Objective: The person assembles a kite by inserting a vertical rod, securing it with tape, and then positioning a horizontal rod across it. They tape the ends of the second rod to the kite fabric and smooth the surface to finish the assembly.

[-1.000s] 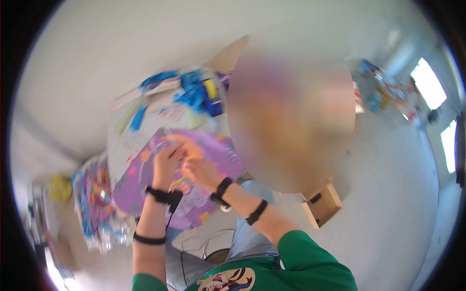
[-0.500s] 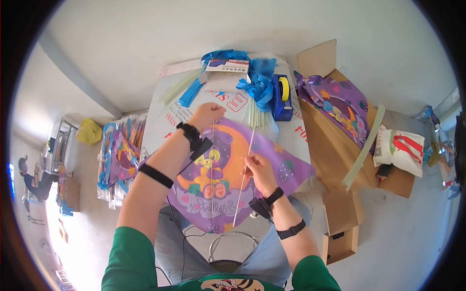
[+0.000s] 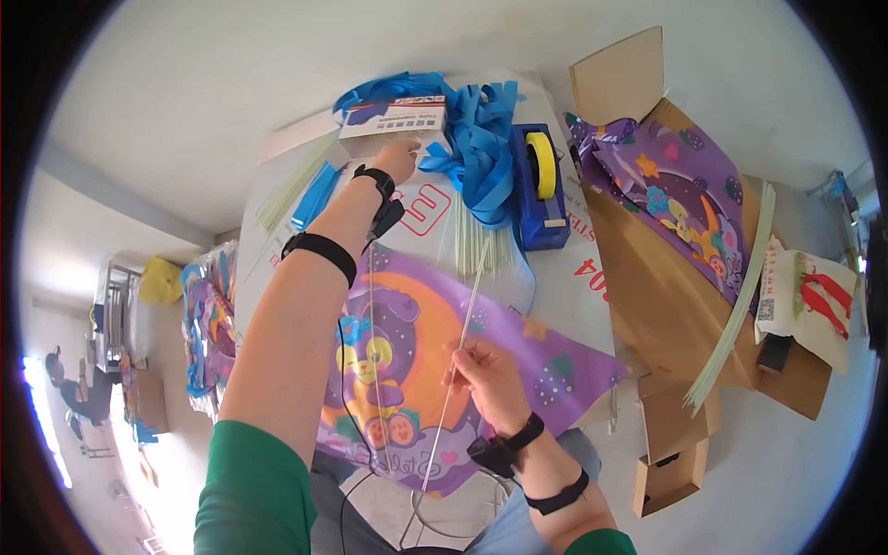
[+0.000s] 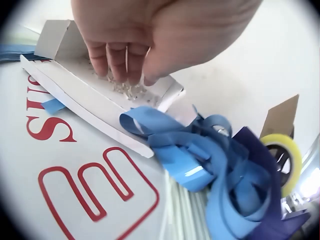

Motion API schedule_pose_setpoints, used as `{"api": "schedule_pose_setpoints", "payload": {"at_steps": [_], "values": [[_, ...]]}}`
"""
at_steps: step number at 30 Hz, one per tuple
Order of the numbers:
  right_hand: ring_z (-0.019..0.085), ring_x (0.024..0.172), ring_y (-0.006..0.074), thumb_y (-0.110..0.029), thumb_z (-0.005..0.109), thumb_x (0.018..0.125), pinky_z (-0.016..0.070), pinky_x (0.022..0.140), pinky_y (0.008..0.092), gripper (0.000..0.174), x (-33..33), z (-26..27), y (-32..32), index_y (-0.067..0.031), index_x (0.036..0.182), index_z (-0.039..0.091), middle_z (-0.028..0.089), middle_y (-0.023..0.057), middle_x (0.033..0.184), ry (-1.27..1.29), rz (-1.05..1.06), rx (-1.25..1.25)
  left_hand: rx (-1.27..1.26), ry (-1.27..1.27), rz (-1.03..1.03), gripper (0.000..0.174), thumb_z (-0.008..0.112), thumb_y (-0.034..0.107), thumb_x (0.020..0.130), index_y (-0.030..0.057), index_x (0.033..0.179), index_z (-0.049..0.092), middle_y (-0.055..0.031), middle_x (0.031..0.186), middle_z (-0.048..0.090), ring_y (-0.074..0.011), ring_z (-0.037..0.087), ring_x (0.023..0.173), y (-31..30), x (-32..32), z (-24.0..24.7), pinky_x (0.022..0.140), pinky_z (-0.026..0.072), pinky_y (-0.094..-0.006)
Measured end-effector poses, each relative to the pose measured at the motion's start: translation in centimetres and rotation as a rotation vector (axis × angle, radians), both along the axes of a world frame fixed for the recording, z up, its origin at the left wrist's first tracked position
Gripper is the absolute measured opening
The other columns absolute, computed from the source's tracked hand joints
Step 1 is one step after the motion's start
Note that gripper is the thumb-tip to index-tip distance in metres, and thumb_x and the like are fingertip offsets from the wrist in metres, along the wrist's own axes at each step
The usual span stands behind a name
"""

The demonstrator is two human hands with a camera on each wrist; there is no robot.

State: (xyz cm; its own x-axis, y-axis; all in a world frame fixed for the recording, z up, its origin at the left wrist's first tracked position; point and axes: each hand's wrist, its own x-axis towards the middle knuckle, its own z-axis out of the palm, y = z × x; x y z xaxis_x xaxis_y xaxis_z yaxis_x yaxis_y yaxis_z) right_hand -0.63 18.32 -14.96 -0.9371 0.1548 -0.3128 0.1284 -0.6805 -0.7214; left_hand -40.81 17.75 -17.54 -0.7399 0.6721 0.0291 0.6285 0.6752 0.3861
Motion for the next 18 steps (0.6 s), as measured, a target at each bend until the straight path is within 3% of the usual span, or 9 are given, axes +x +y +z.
{"api": "schedule_pose_setpoints", "payload": {"at_steps": [2, 5, 12, 14, 16, 18], "values": [[0.060, 0.066, 0.0113, -0.013, 0.051, 0.094, 0.0445, 0.058, 0.0223, 0.019, 0.0, 0.2, 0.1, 0.0002, 0.105, 0.058, 0.060, 0.0042, 0.075, -0.024, -0.006, 0.011, -0.009, 0.110, -0.089, 0.033, 0.047, 0.008, 0.084, 0.0062, 0.114, 0.059, -0.0220, 0.124, 0.051, -0.0370, 0.053, 0.108, 1.4, -1.3, -1.9, 0.090, 0.0448, -0.0410], [0.058, 0.066, 0.0108, -0.014, 0.051, 0.094, 0.0453, 0.059, 0.0224, 0.019, 0.1, 0.2, 0.0, -0.0001, 0.106, 0.058, 0.062, 0.0068, 0.076, -0.054, 0.005, -0.013, 0.033, 0.254, -0.111, 0.036, 0.046, 0.004, 0.082, 0.0048, 0.117, 0.056, -0.0241, 0.129, 0.045, -0.0391, 0.049, 0.113, 3.3, -2.8, -3.9, 0.094, 0.0425, -0.0414], [0.056, 0.062, 0.0098, -0.014, 0.050, 0.095, 0.0451, 0.057, 0.0213, 0.019, 0.4, 0.7, 0.7, -0.0001, 0.106, 0.057, 0.061, 0.0074, 0.076, -0.165, 0.058, -0.109, -0.407, 0.263, -0.074, 0.037, 0.044, 0.004, 0.083, 0.0058, 0.118, 0.056, -0.0238, 0.125, 0.050, -0.0369, 0.048, 0.117, 6.5, -2.6, -2.1, 0.099, 0.0397, -0.0412], [0.056, 0.062, 0.0096, -0.014, 0.050, 0.095, 0.0449, 0.057, 0.0211, 0.019, 0.4, 0.5, 0.8, -0.0003, 0.106, 0.057, 0.061, 0.0073, 0.076, -0.167, 0.047, -0.123, -0.431, 0.246, -0.053, 0.038, 0.043, 0.008, 0.086, 0.0049, 0.123, 0.053, -0.0237, 0.128, 0.048, -0.0364, 0.047, 0.119, 6.7, -3.7, -2.9, 0.098, 0.0401, -0.0411], [0.056, 0.062, 0.0093, -0.014, 0.050, 0.095, 0.0447, 0.056, 0.0209, 0.019, 0.5, 0.6, 0.7, -0.0006, 0.106, 0.057, 0.061, 0.0072, 0.076, -0.165, 0.035, -0.138, -0.401, 0.588, -0.063, 0.040, 0.042, 0.010, 0.088, 0.0032, 0.127, 0.049, -0.0232, 0.132, 0.045, -0.0358, 0.046, 0.120, 6.7, -5.0, -5.2, 0.098, 0.0405, -0.0411], [0.056, 0.062, 0.0088, -0.013, 0.050, 0.095, 0.0445, 0.056, 0.0208, 0.018, 0.3, 0.9, 0.7, -0.0010, 0.106, 0.057, 0.061, 0.0067, 0.076, -0.173, 0.026, -0.170, -0.353, 0.523, -0.027, 0.042, 0.041, 0.010, 0.089, 0.0027, 0.130, 0.045, -0.0226, 0.134, 0.042, -0.0352, 0.045, 0.121, 6.8, -5.7, -5.9, 0.098, 0.0400, -0.0407]]}}
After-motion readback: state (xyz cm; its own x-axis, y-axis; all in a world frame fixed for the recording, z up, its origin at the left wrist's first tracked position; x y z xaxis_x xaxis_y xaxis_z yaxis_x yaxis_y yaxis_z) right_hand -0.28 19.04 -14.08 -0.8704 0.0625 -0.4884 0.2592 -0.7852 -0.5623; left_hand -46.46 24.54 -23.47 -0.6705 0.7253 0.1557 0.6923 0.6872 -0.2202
